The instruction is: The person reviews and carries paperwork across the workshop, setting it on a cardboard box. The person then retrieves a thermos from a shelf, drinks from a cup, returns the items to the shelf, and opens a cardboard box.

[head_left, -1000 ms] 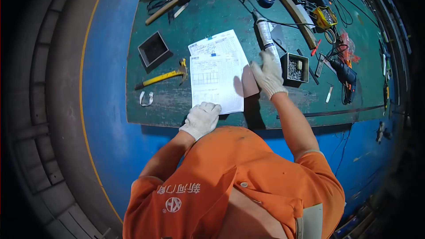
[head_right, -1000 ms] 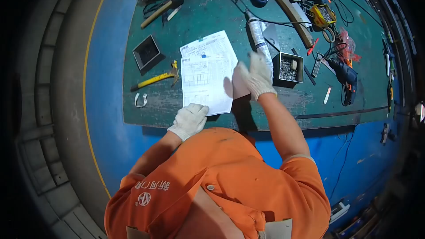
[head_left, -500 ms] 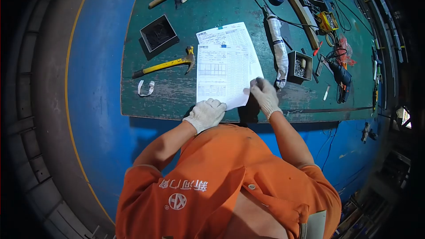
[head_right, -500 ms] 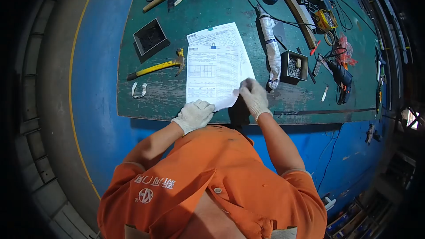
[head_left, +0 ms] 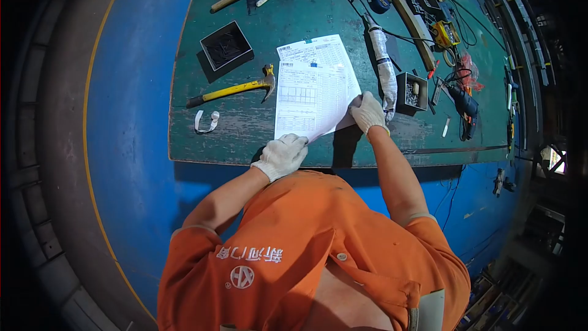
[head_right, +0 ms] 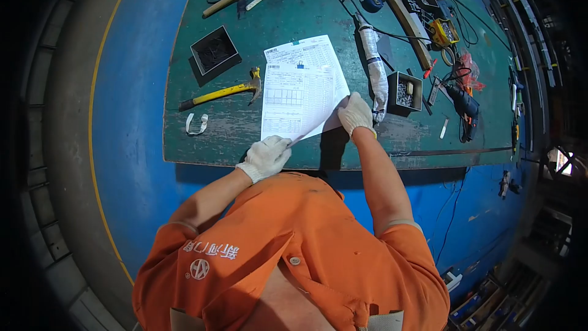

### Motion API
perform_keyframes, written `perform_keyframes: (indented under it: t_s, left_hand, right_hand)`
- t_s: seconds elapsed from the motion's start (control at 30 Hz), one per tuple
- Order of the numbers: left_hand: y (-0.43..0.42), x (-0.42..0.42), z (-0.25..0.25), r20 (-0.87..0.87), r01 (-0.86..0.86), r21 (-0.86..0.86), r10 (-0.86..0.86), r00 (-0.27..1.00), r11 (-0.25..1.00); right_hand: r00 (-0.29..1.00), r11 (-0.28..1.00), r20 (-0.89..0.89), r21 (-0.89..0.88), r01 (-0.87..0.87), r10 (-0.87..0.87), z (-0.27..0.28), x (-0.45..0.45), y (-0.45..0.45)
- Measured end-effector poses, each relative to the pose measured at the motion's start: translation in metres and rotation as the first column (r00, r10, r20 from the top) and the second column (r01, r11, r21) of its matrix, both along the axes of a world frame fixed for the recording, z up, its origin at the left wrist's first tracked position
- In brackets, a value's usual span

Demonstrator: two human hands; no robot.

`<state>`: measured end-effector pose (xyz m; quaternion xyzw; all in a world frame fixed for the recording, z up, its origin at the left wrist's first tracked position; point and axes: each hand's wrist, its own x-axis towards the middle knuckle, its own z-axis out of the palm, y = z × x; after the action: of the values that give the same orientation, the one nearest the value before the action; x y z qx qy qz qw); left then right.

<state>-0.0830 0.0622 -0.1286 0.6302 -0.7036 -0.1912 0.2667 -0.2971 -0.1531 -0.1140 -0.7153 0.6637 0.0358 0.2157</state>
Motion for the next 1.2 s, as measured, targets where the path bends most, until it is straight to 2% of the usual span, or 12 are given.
perform_keyframes:
  t_s: [0.1, 0.3, 0.5, 0.6, 0.7, 0.77, 0.83, 0.93, 1.0, 1.1, 1.17, 1.2]
  left_hand:
    - [0.003, 0.003, -0.001, -0.133, -0.095, 0.0, 0.094, 0.987, 0.995]
    - [0.009, 0.005, -0.019, -0.093, -0.088, 0.01, 0.088, 0.992, 0.996]
    - [0.013, 0.014, 0.007, -0.162, -0.092, -0.095, 0.076, 0.984, 0.991]
    - [0.009, 0.015, 0.012, -0.098, -0.072, -0.14, 0.059, 0.993, 0.987]
    - [0.001, 0.009, 0.012, -0.024, -0.019, -0.112, 0.017, 1.0, 0.994]
    - [-0.004, 0.003, 0.011, 0.044, 0.037, -0.081, -0.033, 0.998, 0.996]
    - [-0.01, -0.003, 0.007, 0.08, 0.069, -0.047, -0.065, 0.995, 0.997]
    - [-0.021, -0.013, -0.001, 0.158, 0.145, 0.033, -0.148, 0.976, 0.989]
    - [-0.025, -0.018, -0.003, 0.149, 0.165, 0.029, -0.167, 0.975, 0.986]
    - [-0.034, -0.023, -0.005, 0.129, 0.228, 0.011, -0.227, 0.965, 0.974]
    - [-0.038, -0.025, -0.007, 0.12, 0.254, 0.012, -0.254, 0.96, 0.967]
    - [-0.039, -0.025, -0.008, 0.117, 0.268, 0.013, -0.268, 0.956, 0.963]
  right_hand:
    - [0.99, 0.97, -0.096, -0.208, -0.124, 0.106, 0.003, 0.001, 0.003]
    - [0.969, 0.978, -0.176, -0.082, -0.192, 0.175, -0.006, 0.006, 0.0]
    - [0.923, 0.969, 0.386, -0.229, 0.097, -0.001, 0.006, -0.001, -0.019]
    - [0.921, 0.963, 0.387, -0.262, 0.063, 0.045, 0.024, 0.017, -0.069]
    - [0.853, 0.984, 0.519, -0.118, 0.135, -0.055, 0.054, 0.047, -0.116]
    - [0.86, 0.983, 0.509, -0.138, 0.124, -0.037, 0.068, 0.06, -0.129]
    - [0.949, 0.972, 0.314, -0.224, 0.07, 0.005, 0.059, 0.062, -0.14]
    - [0.931, 0.924, 0.342, -0.382, 0.015, 0.126, 0.051, 0.049, -0.095]
    - [0.95, 0.891, 0.237, -0.447, -0.077, 0.201, 0.016, 0.024, -0.063]
    - [0.947, 0.984, 0.305, -0.174, -0.05, 0.102, 0.009, -0.002, 0.004]
    - [0.947, 0.993, 0.32, 0.121, 0.002, -0.041, 0.036, -0.007, 0.04]
    - [0.947, 0.992, 0.318, 0.125, 0.014, -0.053, 0.036, -0.013, 0.054]
